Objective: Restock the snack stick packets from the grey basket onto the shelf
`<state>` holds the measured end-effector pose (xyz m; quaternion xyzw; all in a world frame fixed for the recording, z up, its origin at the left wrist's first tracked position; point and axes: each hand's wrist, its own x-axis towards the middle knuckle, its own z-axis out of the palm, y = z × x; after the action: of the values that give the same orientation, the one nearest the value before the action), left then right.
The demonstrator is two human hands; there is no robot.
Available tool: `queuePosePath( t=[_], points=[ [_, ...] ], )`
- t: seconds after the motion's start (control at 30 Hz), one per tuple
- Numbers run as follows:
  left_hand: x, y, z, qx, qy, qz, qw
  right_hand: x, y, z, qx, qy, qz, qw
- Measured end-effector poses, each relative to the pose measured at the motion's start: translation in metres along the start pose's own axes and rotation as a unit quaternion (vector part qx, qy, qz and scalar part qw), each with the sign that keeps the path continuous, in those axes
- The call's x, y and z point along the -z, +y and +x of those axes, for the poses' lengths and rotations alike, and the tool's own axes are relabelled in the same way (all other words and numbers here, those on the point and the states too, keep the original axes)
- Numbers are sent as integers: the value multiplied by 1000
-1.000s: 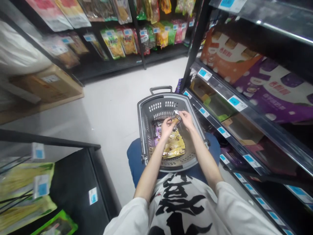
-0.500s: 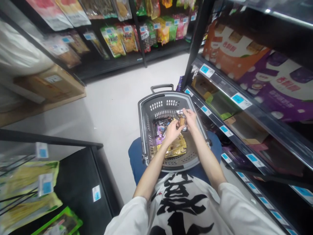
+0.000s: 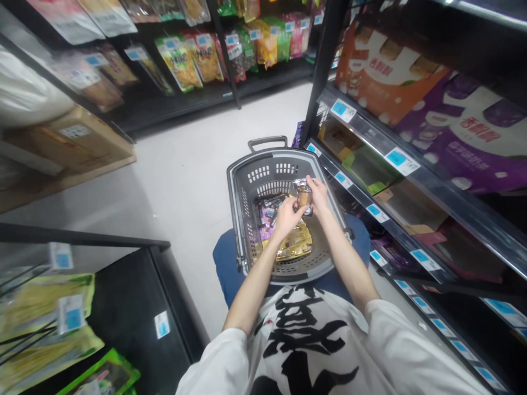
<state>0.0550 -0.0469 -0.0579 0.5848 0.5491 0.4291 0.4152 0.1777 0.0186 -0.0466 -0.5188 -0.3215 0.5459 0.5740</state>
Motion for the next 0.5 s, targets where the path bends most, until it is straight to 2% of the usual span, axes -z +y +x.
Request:
queuePosePath(
  t=[0.3, 0.5],
  points=[
    [-1, 4, -2, 5, 17, -1, 1000, 2, 1, 2, 35, 7, -2, 999],
    [-2, 5, -3, -9, 32, -10, 999, 6, -3, 0, 63, -12, -26, 998]
  ],
)
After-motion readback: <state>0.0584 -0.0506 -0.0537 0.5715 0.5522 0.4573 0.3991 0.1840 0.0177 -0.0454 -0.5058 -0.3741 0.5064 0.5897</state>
